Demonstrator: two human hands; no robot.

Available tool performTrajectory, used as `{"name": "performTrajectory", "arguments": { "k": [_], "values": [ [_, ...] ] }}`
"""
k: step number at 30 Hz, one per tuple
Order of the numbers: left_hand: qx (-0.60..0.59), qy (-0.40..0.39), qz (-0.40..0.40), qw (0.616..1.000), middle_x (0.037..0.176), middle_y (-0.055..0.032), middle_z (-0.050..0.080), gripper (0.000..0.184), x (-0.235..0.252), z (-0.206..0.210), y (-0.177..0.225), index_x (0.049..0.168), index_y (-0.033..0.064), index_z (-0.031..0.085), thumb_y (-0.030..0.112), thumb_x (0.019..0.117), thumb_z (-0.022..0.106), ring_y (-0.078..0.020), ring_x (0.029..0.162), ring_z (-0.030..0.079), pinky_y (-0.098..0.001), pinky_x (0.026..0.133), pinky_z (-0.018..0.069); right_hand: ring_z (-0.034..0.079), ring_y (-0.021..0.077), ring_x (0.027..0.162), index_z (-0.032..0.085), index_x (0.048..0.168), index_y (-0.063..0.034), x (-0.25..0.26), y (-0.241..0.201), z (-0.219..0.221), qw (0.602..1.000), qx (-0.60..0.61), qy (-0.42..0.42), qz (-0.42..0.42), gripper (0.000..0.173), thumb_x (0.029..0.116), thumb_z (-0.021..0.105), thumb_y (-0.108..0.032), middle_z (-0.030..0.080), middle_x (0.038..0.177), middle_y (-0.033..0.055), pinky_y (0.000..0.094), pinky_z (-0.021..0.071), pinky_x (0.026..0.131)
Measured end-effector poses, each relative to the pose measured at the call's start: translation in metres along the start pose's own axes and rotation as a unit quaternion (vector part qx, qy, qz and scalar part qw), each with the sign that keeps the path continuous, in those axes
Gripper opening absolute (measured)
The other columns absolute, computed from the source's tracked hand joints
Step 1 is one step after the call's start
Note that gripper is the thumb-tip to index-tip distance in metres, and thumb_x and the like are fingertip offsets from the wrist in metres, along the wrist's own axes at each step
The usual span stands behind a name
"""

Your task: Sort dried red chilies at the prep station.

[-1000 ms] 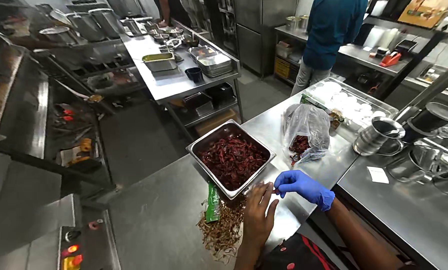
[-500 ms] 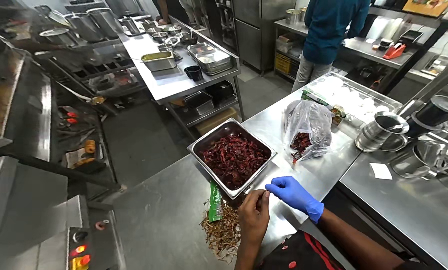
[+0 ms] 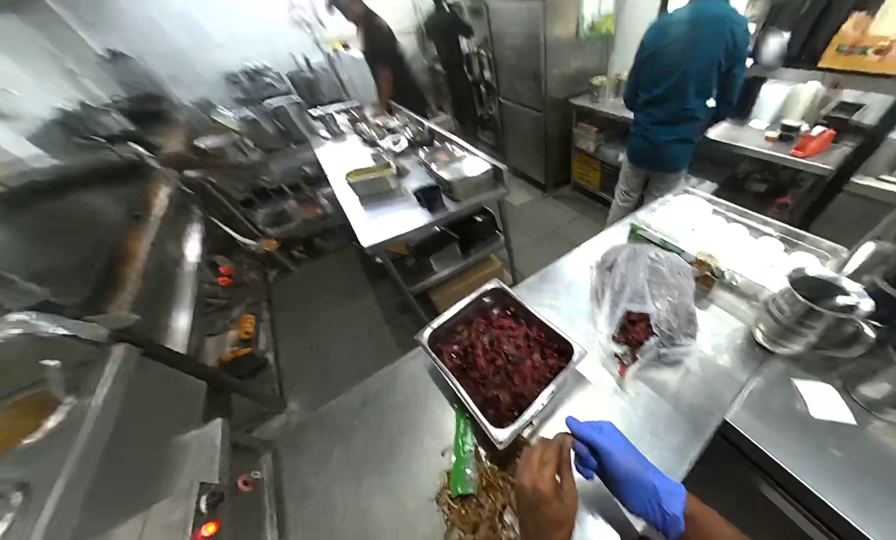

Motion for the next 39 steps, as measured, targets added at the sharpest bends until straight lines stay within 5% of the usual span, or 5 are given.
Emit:
{"name": "performTrajectory", "arguments": {
  "k": [7, 12, 21, 25, 39],
  "values": [
    [0.099, -0.081, 0.022, 0.992, 0.087, -0.012, 0.075, 0.025, 0.002, 0.01, 0.013, 0.101, 0.0029, 0.078, 0.018, 0.1015, 0.059, -0.028, 0.084, 0.073, -0.0434, 0.082, 0.0596, 0.045, 0.01, 0.053, 0.059, 0.068, -0.0101, 0.007, -0.005, -0.019, 0.97, -0.208, 0.081, -0.096, 0.046, 0.106, 0.052, -0.035, 0.047, 0.057, -0.002, 0.0298, 0.0402, 0.055],
    [0.128, -0.12, 0.043, 0.984, 0.085, -0.011, 0.074, 0.023, -0.004, 0.021, 0.021, 0.099, 0.004, 0.077, 0.013, 0.0984, 0.057, -0.0268, 0.081, 0.072, -0.0419, 0.078, 0.0584, 0.065, 0.0289, 0.067, 0.068, 0.074, -0.0115, 0.012, 0.03, -0.052, 0.614, -0.727, 0.129, -0.279, 0.036, 0.1007, 0.053, -0.031, 0.065, 0.066, 0.0074, 0.054, 0.05, 0.077],
    [0.179, -0.438, -0.1, 0.876, 0.124, -0.0111, 0.069, 0.032, 0.051, 0.015, -0.055, 0.126, 0.0169, 0.073, 0.028, 0.1029, 0.055, -0.0285, 0.115, 0.067, -0.0524, 0.101, 0.0532, 0.069, 0.0377, 0.085, 0.07, 0.087, -0.0073, 0.013, 0.099, -0.066, 0.767, -0.629, -0.116, 0.049, 0.058, 0.1006, 0.046, -0.058, 0.069, 0.082, 0.0167, 0.0638, 0.0503, 0.074],
    [0.179, -0.163, 0.02, 0.97, 0.14, -0.0214, 0.058, 0.05, 0.118, -0.015, -0.048, 0.148, 0.0132, 0.055, 0.029, 0.1016, 0.061, -0.0411, 0.121, 0.062, -0.061, 0.098, 0.0524, 0.069, 0.0298, 0.084, 0.07, 0.106, -0.0132, 0.022, 0.06, -0.053, 0.835, -0.55, -0.002, -0.03, 0.057, 0.1033, 0.04, -0.061, 0.07, 0.086, 0.0106, 0.0568, 0.0534, 0.075],
    [-0.021, -0.064, -0.012, 0.998, 0.126, -0.0138, 0.069, 0.044, 0.027, -0.029, -0.076, 0.133, 0.0024, 0.066, 0.029, 0.0986, 0.058, -0.0216, 0.113, 0.068, -0.0395, 0.098, 0.0561, 0.05, 0.0398, 0.137, 0.07, 0.121, -0.0024, 0.099, -0.071, -0.208, 0.617, -0.746, 0.223, -0.114, 0.038, 0.0919, 0.07, -0.027, 0.057, 0.142, 0.0239, 0.0542, 0.0405, 0.115]
  ]
}}
Point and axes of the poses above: each hand's wrist, its own x-axis towards the middle knuckle, its own z-axis out of the palm, y = z × x, the point moved 8 cm from there along x, towards the middle knuckle
